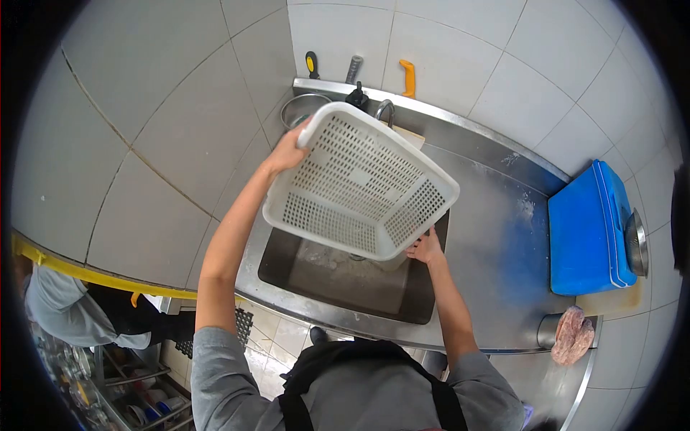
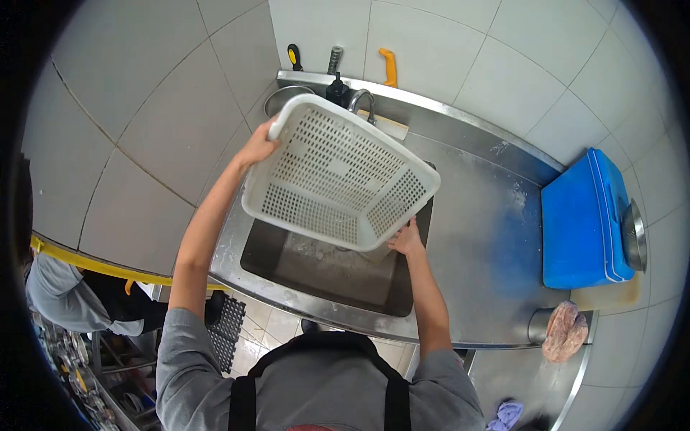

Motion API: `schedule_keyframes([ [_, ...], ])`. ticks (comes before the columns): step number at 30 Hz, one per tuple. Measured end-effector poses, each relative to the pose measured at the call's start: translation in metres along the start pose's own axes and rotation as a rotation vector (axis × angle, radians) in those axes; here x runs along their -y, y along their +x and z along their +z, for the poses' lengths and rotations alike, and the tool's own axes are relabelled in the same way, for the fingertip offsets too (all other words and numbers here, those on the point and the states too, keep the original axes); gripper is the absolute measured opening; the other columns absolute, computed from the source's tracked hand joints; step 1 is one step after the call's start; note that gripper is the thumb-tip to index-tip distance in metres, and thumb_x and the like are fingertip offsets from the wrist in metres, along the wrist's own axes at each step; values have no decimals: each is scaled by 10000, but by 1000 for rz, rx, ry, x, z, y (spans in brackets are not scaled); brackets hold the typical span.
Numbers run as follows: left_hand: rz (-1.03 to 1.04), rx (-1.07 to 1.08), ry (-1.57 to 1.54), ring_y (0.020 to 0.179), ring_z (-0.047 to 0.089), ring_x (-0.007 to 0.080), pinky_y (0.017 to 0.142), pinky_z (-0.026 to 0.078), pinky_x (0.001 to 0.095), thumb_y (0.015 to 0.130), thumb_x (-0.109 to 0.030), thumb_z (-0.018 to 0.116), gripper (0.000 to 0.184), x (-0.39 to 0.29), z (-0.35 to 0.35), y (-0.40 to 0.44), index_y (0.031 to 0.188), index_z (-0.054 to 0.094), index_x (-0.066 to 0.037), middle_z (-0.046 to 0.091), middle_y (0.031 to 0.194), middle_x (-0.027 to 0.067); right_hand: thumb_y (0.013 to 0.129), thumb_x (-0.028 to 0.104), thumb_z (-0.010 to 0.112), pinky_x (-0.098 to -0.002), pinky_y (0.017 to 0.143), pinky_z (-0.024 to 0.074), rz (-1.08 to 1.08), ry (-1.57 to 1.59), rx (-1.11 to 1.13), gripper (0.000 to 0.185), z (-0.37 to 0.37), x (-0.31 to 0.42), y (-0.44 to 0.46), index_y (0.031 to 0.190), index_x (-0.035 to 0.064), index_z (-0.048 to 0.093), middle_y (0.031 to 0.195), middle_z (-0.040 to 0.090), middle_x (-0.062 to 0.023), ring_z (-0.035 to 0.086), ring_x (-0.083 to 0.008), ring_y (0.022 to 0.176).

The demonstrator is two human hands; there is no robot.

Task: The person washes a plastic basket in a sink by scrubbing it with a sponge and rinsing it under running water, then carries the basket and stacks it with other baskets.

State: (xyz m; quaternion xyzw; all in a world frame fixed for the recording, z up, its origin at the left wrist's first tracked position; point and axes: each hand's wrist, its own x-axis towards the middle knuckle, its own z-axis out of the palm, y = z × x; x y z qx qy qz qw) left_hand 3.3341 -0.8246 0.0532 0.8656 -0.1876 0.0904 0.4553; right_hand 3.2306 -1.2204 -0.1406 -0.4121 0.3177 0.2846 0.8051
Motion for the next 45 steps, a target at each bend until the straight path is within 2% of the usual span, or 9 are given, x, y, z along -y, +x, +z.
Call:
schedule_keyframes([
  [4,-215,75,-212,1011,546,224,855,444,336,653,73,483,710,-27,18,-14,1331,403,-125,573,1119,119,912,519,325,-489,1063,156,-11,-6,-194,676,20,-6,1,1361,15,278,1396,279,-195,274,-332,1287],
  [8,-468,-8,-260,928,576,209,782,471,310,618,99,476,742,-14,38,-30,1325,418,-119,603,1056,110,835,8,545,-370,951,368,-922,-398,-742,495,62,-21,42,1296,-2,366,1239,462,-154,444,-287,1145],
  [10,-548,-60,-302,912,580,211,763,476,306,606,109,477,747,-15,45,-38,1316,424,-115,608,1037,110,873,108,543,-349,754,484,-1271,-766,-625,342,96,-24,72,1201,26,494,1216,475,-129,563,-231,945],
  [14,-581,-130,-366,892,577,223,749,480,317,580,103,494,708,-28,56,-51,1266,462,-72,609,996,118,804,106,634,-322,645,473,-818,-417,-320,185,164,-25,135,972,29,635,917,623,-77,581,-180,779],
  [20,-494,-227,-333,872,577,207,733,486,318,607,130,465,719,-17,60,-76,1293,440,-85,603,1011,121,770,61,619,-296,598,461,-1157,-720,-504,81,200,-42,138,722,20,670,884,643,-87,593,-177,694],
  [30,-216,-249,-23,1131,494,258,933,402,328,653,124,453,722,-33,42,-85,1341,384,-85,497,1237,154,952,313,332,-454,921,434,-267,129,224,575,192,84,69,1282,-145,225,1254,424,-280,520,-354,1103],
  [35,-134,-242,105,1307,257,358,1049,287,376,652,136,453,790,-63,46,-82,1347,381,-232,319,1407,150,960,307,297,-509,894,449,-157,250,380,538,205,102,26,1301,-90,173,1243,403,-294,522,-419,1070],
  [41,22,-157,45,1292,295,342,1071,260,358,657,137,483,748,-36,39,-74,1327,414,-188,326,1394,173,924,141,356,-545,898,441,-335,459,374,369,190,100,26,1231,-35,252,1236,401,-278,514,-438,1066],
  [45,-360,-194,138,1216,418,340,1017,341,346,727,34,590,694,46,53,-62,1356,358,-146,365,1362,205,867,46,360,-553,904,436,-330,736,329,314,186,86,6,1168,-28,310,1193,434,-254,514,-432,1067],
])
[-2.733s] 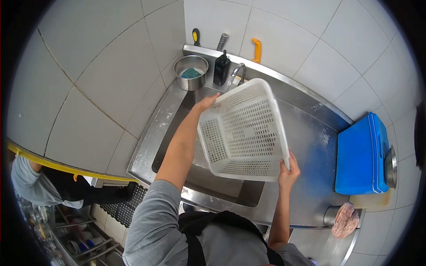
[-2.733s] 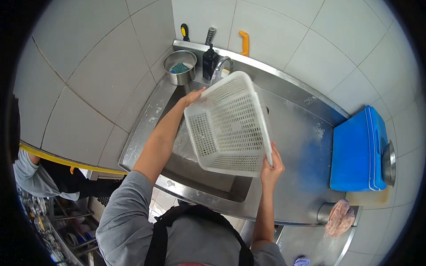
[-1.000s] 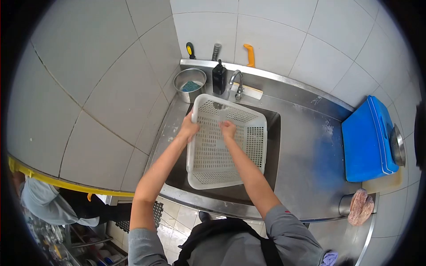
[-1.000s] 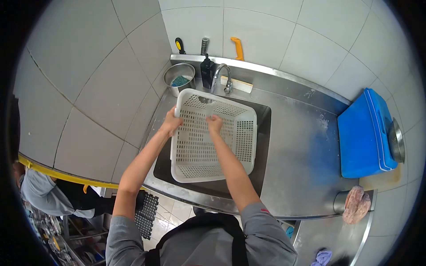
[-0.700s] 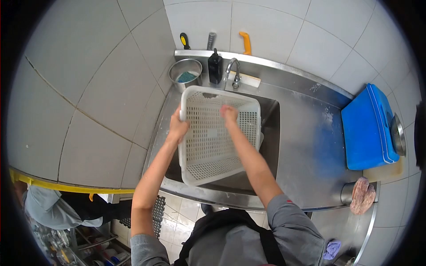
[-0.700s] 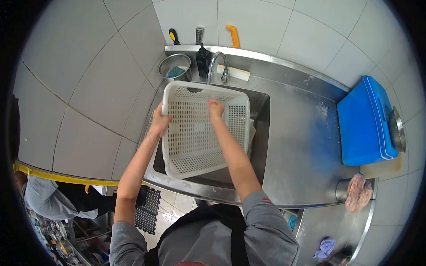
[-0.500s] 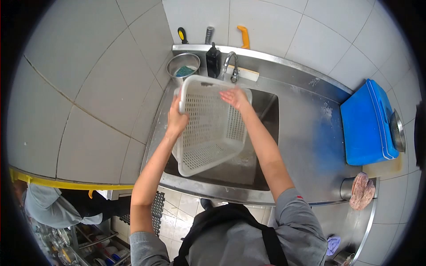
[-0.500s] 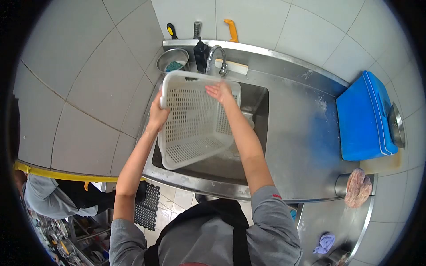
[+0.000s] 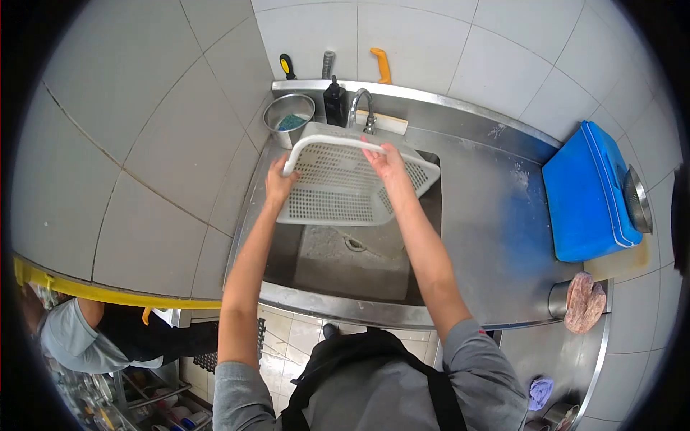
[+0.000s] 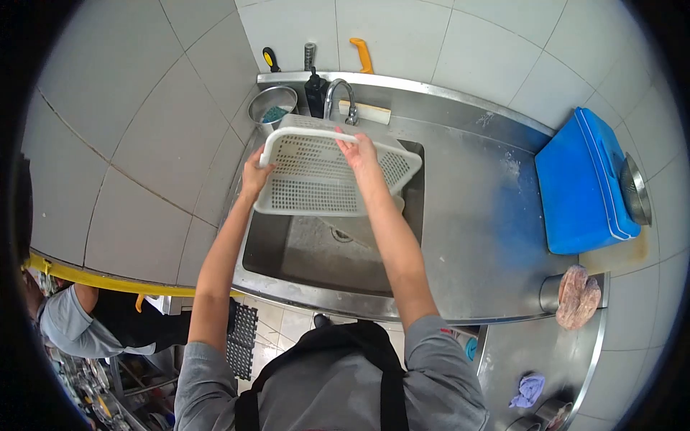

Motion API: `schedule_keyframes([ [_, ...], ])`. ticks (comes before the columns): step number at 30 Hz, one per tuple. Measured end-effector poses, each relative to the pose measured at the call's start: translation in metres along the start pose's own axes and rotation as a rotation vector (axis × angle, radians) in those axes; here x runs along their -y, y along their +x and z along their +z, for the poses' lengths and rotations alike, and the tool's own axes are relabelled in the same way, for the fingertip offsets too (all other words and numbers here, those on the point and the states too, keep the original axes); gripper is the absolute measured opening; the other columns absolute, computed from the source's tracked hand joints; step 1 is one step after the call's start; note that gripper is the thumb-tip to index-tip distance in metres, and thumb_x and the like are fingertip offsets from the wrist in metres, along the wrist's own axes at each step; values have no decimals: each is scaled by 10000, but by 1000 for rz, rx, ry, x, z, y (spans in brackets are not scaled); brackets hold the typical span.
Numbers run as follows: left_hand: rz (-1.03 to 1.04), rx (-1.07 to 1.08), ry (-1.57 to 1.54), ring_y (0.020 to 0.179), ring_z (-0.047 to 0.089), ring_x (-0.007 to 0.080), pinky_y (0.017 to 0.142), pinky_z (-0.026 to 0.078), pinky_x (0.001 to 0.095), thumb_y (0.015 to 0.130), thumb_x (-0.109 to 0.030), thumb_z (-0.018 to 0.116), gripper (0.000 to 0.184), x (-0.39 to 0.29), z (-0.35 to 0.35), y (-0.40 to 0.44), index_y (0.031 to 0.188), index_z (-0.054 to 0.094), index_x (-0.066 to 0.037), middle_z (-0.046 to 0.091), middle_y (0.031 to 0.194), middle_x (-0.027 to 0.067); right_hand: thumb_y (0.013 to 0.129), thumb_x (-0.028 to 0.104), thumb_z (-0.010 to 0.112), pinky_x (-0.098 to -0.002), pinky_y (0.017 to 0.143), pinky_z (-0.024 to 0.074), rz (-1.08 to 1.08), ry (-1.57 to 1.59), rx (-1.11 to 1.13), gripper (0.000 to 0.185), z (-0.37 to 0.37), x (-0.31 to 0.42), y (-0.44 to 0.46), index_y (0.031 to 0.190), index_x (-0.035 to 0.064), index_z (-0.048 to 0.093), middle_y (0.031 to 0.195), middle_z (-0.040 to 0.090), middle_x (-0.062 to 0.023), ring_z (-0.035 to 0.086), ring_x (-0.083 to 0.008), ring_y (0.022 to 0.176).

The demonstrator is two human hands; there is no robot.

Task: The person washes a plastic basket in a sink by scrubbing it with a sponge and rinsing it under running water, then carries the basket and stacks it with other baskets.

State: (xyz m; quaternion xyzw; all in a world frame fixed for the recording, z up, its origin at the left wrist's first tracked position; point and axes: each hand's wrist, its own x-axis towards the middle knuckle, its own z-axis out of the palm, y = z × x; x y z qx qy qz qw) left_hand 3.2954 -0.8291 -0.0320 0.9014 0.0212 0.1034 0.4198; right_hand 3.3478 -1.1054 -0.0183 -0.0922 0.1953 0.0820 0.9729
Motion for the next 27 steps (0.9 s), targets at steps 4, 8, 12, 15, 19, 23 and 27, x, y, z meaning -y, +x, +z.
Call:
schedule_keyframes([
  [4,-514,-41,-882,1127,482,365,957,377,436,820,-189,609,704,-5,35,8,1390,220,-48,428,1285,230,821,9,372,-537,921,432,-117,130,-57,385,-16,-17,-5,1200,-12,305,1154,456,-235,519,-378,1056],
  [8,-506,157,-1230,1225,390,326,1042,226,476,905,-436,446,643,-68,60,19,1345,263,-5,321,1355,258,741,-36,431,-520,970,389,-253,242,-14,510,-32,-37,2,1234,-12,302,1209,445,-213,484,-366,1101],
  [12,-415,128,-1230,819,576,253,724,477,383,895,-282,522,389,-89,118,63,1140,443,9,552,993,158,697,-62,466,-500,988,370,-349,243,96,562,-40,-45,-11,1237,-11,318,1249,448,-174,450,-377,1142],
  [15,-486,8,-1354,655,573,208,528,472,293,899,-179,502,230,-104,138,80,1041,469,-2,563,830,106,809,11,482,-454,992,372,-246,214,126,417,-42,-44,-33,1212,5,376,1197,507,-148,457,-310,1160],
  [19,-563,-8,-1486,597,532,175,456,406,259,888,-102,472,120,-141,125,47,982,444,-32,539,771,81,892,169,514,-379,952,402,3,-167,163,412,-51,-47,-114,1259,20,402,1301,439,-144,419,-256,1223],
  [23,-495,31,-1385,768,528,165,598,412,339,867,-75,499,196,-179,108,2,1022,393,-131,535,926,55,905,292,514,-367,929,404,109,-1016,355,525,-44,-4,-185,1322,22,344,1298,450,-163,480,-257,1168],
  [27,-367,159,-1302,867,514,168,667,414,380,833,-49,538,289,-189,110,-20,1048,363,-133,518,1005,50,840,160,586,-390,978,338,-698,-1773,266,531,-31,36,-171,1316,50,377,1301,444,-179,405,-301,1232],
])
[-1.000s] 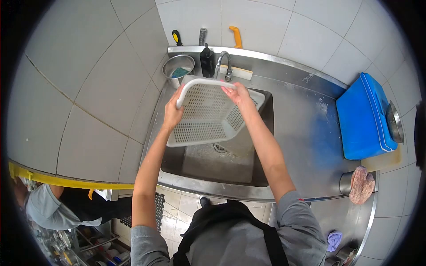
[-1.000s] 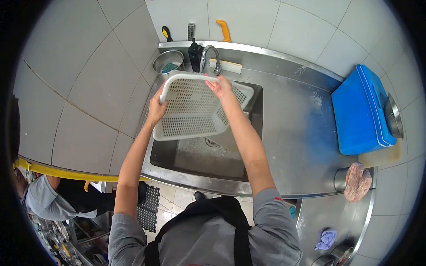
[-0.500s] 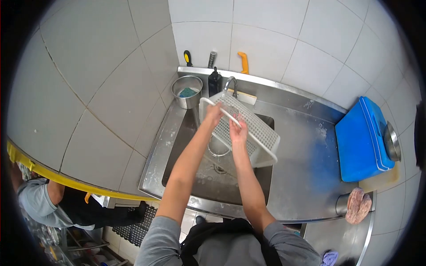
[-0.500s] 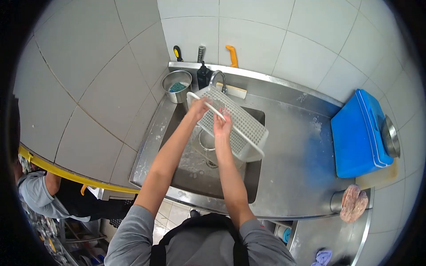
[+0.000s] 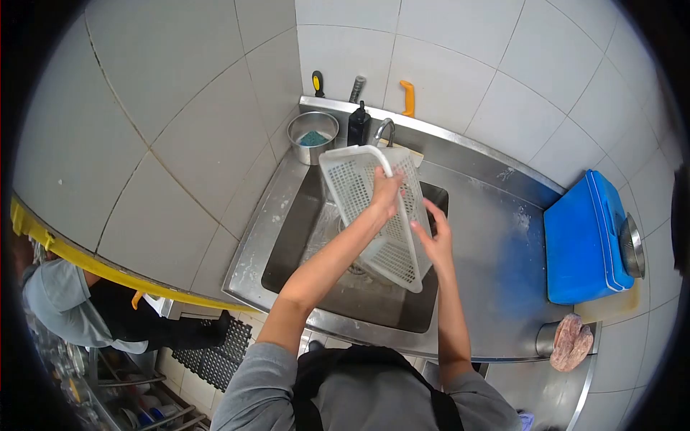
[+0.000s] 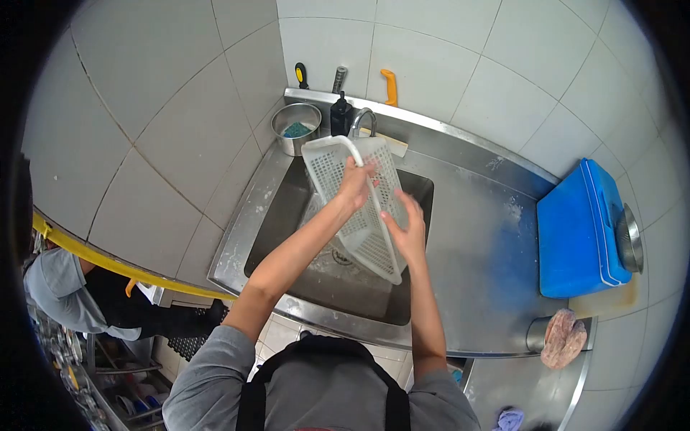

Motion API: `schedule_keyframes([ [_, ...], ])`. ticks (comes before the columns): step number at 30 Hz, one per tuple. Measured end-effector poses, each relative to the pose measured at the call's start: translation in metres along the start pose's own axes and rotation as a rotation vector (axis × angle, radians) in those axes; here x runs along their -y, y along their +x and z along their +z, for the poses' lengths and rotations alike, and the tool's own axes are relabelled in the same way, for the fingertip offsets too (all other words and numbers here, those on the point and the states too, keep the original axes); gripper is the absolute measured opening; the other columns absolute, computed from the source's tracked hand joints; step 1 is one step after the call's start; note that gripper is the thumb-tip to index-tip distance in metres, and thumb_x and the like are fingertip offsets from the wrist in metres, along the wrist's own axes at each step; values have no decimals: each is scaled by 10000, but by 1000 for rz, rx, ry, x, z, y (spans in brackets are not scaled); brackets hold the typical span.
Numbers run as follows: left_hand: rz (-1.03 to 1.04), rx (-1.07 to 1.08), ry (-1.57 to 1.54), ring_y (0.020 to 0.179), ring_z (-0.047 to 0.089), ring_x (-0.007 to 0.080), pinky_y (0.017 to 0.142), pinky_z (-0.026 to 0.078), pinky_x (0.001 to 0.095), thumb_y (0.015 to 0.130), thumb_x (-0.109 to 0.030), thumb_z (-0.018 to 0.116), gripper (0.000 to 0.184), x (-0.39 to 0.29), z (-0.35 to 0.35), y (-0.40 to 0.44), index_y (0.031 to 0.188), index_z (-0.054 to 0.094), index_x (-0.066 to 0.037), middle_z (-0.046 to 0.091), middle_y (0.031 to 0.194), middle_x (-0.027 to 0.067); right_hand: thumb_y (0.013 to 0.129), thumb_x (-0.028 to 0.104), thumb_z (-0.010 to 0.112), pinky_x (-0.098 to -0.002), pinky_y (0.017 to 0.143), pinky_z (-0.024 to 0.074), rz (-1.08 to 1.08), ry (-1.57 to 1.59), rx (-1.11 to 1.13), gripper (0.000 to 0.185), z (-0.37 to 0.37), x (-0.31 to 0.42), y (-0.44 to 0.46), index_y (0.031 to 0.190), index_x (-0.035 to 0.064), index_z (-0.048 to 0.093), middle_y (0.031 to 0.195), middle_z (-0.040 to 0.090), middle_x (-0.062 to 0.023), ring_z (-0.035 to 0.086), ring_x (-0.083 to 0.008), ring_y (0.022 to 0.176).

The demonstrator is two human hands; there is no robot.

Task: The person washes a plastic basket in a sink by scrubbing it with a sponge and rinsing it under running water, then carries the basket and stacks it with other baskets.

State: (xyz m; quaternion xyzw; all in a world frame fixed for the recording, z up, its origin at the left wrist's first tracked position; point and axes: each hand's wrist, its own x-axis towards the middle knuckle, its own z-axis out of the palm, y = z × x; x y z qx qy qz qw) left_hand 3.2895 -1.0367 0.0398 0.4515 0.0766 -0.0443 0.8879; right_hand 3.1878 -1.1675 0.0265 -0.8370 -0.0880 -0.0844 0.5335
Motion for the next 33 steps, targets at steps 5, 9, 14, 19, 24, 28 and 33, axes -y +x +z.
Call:
schedule_keyframes([
  [5,37,302,371,926,510,160,749,398,361,828,-64,533,338,-3,19,-27,1120,372,-119,549,982,54,743,-53,545,-398,1061,226,-72,-341,-324,644,37,10,25,1342,107,371,1363,359,-192,235,-312,1331],
  [9,55,339,419,942,527,150,754,411,311,790,-50,538,450,-44,-16,-31,1204,374,-112,571,1009,66,676,-132,415,-409,1058,261,-267,-157,-419,667,26,-7,25,1311,69,418,1358,377,-184,314,-341,1287],
  [14,259,-442,608,1164,425,308,943,383,382,713,-64,601,724,-19,-119,78,1353,262,-79,374,1307,160,701,-127,409,-360,1040,275,-252,-47,-514,575,16,-48,-9,1264,-18,448,1335,422,-171,361,-290,1269],
  [19,83,-216,817,947,605,289,806,467,362,700,-148,654,420,29,-164,106,1082,575,10,619,1002,190,798,-57,495,-327,935,375,-71,257,-755,396,2,-69,-47,1194,-61,475,1215,511,-159,496,-226,1091],
  [24,277,-25,860,782,631,202,734,478,319,741,-197,699,289,29,-135,89,963,659,-18,670,882,105,853,2,513,-325,919,390,1,148,-735,373,-27,-64,-64,1208,-84,435,1203,494,-167,503,-227,1063],
  [28,375,186,758,948,582,205,850,430,319,776,-175,669,384,-1,-120,65,1131,579,-60,615,1048,128,889,86,520,-359,953,368,169,291,-667,407,-52,-71,-57,1228,-111,410,1241,462,-208,480,-252,1102],
  [33,789,145,894,1297,260,311,1055,238,391,838,-265,588,685,-10,-148,25,1390,228,-81,230,1422,188,905,155,513,-366,942,379,121,242,-765,453,-41,-67,-46,1246,-122,402,1225,482,-221,491,-275,1090],
])
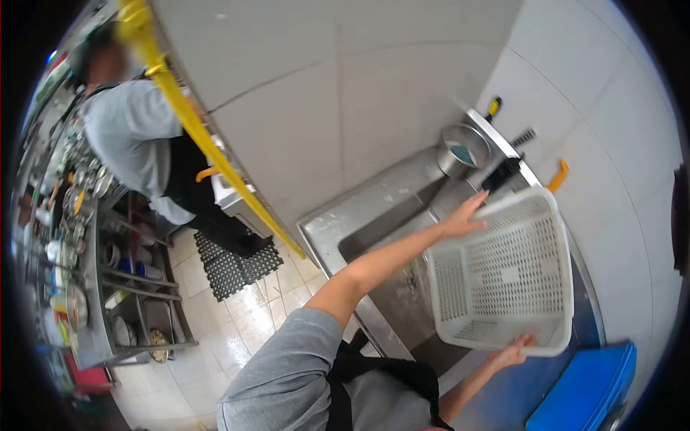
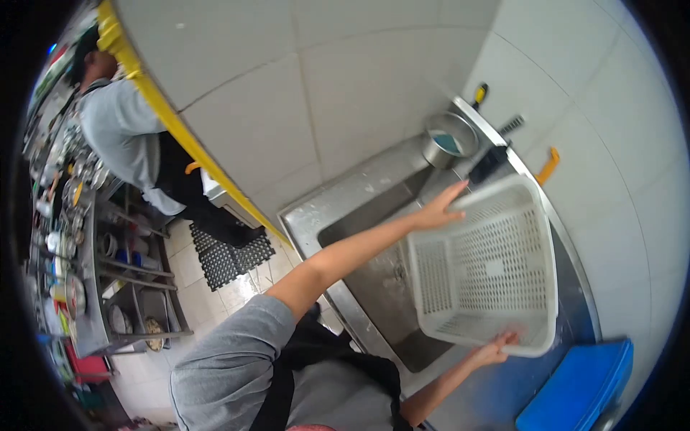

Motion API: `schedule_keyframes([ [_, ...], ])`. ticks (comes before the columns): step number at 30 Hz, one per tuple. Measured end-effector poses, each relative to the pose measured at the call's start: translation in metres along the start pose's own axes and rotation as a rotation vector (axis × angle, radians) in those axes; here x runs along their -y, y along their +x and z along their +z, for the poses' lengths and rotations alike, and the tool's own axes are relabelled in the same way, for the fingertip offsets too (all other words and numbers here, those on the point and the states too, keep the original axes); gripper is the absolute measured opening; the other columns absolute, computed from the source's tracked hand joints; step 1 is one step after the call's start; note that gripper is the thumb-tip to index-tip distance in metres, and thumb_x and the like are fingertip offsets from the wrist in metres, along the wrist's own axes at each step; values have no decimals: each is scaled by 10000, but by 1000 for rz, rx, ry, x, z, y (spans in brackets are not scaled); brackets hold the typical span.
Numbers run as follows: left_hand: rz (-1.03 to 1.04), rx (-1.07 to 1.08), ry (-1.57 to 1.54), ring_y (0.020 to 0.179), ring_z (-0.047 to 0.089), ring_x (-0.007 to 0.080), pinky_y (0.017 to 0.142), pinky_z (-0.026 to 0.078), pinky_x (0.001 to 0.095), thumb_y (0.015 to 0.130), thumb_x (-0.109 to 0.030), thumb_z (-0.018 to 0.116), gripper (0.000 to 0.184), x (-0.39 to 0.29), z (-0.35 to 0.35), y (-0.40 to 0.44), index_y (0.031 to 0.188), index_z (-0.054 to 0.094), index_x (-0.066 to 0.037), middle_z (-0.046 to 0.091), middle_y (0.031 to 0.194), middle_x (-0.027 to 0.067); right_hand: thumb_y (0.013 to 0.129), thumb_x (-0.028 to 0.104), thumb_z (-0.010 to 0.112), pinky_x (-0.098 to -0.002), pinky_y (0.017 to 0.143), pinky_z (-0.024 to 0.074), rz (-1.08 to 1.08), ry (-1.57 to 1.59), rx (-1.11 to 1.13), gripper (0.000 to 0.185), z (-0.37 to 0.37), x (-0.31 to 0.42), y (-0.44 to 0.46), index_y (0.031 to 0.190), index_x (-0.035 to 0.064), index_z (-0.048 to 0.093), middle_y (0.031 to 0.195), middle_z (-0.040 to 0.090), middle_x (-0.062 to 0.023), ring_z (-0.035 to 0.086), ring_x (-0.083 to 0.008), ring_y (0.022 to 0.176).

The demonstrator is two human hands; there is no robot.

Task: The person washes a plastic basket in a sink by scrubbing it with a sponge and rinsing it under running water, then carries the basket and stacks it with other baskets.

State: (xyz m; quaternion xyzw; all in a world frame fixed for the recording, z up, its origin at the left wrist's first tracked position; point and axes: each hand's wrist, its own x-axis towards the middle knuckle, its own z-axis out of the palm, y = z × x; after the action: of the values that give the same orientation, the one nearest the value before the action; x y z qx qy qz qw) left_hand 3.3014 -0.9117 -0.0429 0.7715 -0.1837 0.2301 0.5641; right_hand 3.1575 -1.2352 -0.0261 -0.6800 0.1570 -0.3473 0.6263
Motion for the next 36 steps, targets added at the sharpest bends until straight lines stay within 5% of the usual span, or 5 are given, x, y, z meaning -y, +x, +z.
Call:
schedule_keyframes([
  [10,-459,161,953,1347,115,381,1086,156,466,780,-412,615,878,33,-202,-251,1368,165,59,145,1435,255,894,209,541,-367,938,394,20,95,-92,468,-19,5,15,1262,-61,434,1254,477,-182,496,-264,1085],
  [20,-256,367,1060,1365,90,312,1103,129,414,892,-495,370,778,181,-114,-60,1383,124,56,115,1457,221,889,263,550,-372,957,334,30,168,-239,500,-46,50,6,1280,-6,393,1257,448,-118,431,-211,1122],
  [25,-144,535,540,1272,323,348,1055,278,369,842,-198,538,616,244,31,-5,1344,261,28,255,1400,250,888,268,549,-416,976,339,70,127,-349,522,-69,30,1,1295,1,362,1294,409,-132,400,-242,1175],
  [31,-1553,-392,-1406,838,621,286,642,542,401,901,-249,456,252,273,133,30,930,570,-26,620,859,145,886,243,556,-428,986,349,-48,127,-369,537,-40,36,-2,1302,-19,341,1295,399,-153,404,-249,1171],
  [36,-1406,-557,-1156,695,547,241,538,466,368,882,-170,435,166,259,126,32,922,522,-33,549,764,118,887,224,558,-408,954,375,-43,130,-357,516,-34,34,2,1298,-13,354,1269,431,-151,437,-242,1121],
])
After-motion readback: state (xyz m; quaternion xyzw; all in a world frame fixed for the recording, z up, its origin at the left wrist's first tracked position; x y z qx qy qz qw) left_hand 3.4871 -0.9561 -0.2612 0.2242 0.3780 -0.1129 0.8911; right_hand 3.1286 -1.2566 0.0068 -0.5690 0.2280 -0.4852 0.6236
